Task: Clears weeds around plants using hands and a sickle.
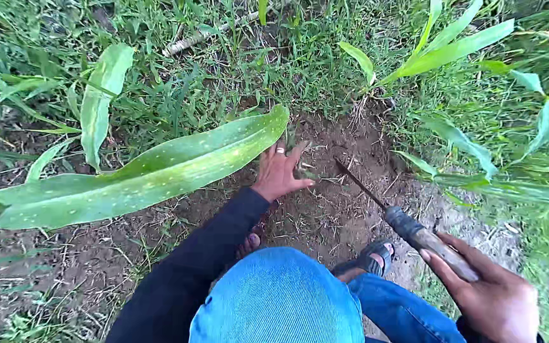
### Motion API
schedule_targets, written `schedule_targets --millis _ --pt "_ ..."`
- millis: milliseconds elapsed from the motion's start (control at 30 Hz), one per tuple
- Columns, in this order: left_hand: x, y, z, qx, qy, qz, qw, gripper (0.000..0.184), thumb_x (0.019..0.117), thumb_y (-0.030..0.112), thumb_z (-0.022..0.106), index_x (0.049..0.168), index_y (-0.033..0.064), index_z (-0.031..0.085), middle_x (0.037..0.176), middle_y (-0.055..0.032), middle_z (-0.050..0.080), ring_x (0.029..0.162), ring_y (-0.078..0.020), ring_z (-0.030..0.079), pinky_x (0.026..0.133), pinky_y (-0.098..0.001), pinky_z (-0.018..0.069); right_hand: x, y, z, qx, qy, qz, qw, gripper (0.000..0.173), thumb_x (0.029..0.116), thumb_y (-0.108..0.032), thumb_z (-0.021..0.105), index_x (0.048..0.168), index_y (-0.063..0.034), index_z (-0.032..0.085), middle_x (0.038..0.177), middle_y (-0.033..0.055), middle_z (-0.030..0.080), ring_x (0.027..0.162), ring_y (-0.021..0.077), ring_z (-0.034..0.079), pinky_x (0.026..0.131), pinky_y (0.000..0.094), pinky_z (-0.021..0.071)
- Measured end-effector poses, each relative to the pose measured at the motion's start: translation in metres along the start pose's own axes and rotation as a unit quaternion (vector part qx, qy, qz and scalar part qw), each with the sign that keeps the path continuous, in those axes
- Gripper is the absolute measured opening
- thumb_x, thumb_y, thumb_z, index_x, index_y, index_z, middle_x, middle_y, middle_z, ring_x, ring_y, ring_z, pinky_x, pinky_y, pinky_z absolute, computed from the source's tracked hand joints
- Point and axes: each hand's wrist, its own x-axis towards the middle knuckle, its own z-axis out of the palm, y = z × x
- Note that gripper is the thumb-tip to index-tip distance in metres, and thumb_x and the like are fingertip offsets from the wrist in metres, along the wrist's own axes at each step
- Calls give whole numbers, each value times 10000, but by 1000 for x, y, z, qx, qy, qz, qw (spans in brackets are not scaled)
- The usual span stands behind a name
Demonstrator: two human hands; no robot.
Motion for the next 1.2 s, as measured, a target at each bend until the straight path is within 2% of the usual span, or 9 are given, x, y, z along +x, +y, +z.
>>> schedule_targets --millis 133,233,367,500,667,833,933,1100,1200 --pt "27 23 54 73 -156 26 985 1129 554 769 863 1524 300 527 1679 -264 242 1538 -570 127 1097 -891 80 3 -13 0 -32 8 -7 999 594 888 -553 648 1150 -33 762 923 199 761 737 310 728 663 527 568" --pt "-11 36 64 58 -269 68 959 820 807 415 864 1517 198 519 1645 -242 331 1529 -525 225 1100 -834 228 -8 -13 2 -26 -48 9 998 576 893 -470 679 1278 -43 708 1016 218 757 810 363 739 711 588 567" --pt "-61 5 28 16 -240 51 969 335 953 154 694 1286 126 676 1240 -256 668 1183 -488 623 880 -658 530 -39 17 16 39 -148 79 985 661 878 -248 732 1477 -50 537 1149 276 706 901 436 712 793 685 525" --pt "-102 -56 -28 -94 41 -161 982 357 906 133 724 1235 0 681 993 -276 730 924 -463 723 806 -677 557 -66 24 22 320 -89 127 935 503 911 -65 649 1354 139 524 927 53 734 626 64 673 588 265 609" --pt "-104 -78 -85 -220 346 -273 870 469 1065 223 507 1432 -64 451 1208 -174 679 1061 -170 691 988 -424 559 -50 0 71 577 -196 313 729 354 993 -253 532 1280 -62 608 667 40 688 467 110 612 414 255 524" --pt "-31 -53 -67 -55 178 -165 969 403 1062 181 520 1276 -150 606 1284 -383 620 1281 -509 581 1103 -647 414 27 -70 177 581 -274 345 684 360 1097 -203 443 1393 -8 511 627 71 617 442 143 571 378 284 486" --pt "23 -59 -43 6 15 -174 985 523 1099 374 490 1437 -21 543 1437 -299 564 1386 -460 512 1157 -645 367 6 -76 179 610 -259 354 659 354 1088 -157 453 1392 17 498 649 91 621 460 150 586 394 286 503" --pt "49 -88 -39 -2 12 -101 995 473 1070 164 536 1509 -1 478 1494 -279 530 1428 -448 473 1192 -632 319 -58 -34 150 643 -248 375 620 309 987 -206 505 1222 -23 585 606 50 640 449 116 599 403 256 505" --pt "55 -103 -34 -74 62 -110 989 515 1090 271 498 1495 -45 467 1512 -293 499 1471 -389 435 1244 -534 297 -86 -2 167 669 -257 388 580 363 868 -297 665 1140 -58 640 605 46 645 451 127 606 407 275 513"
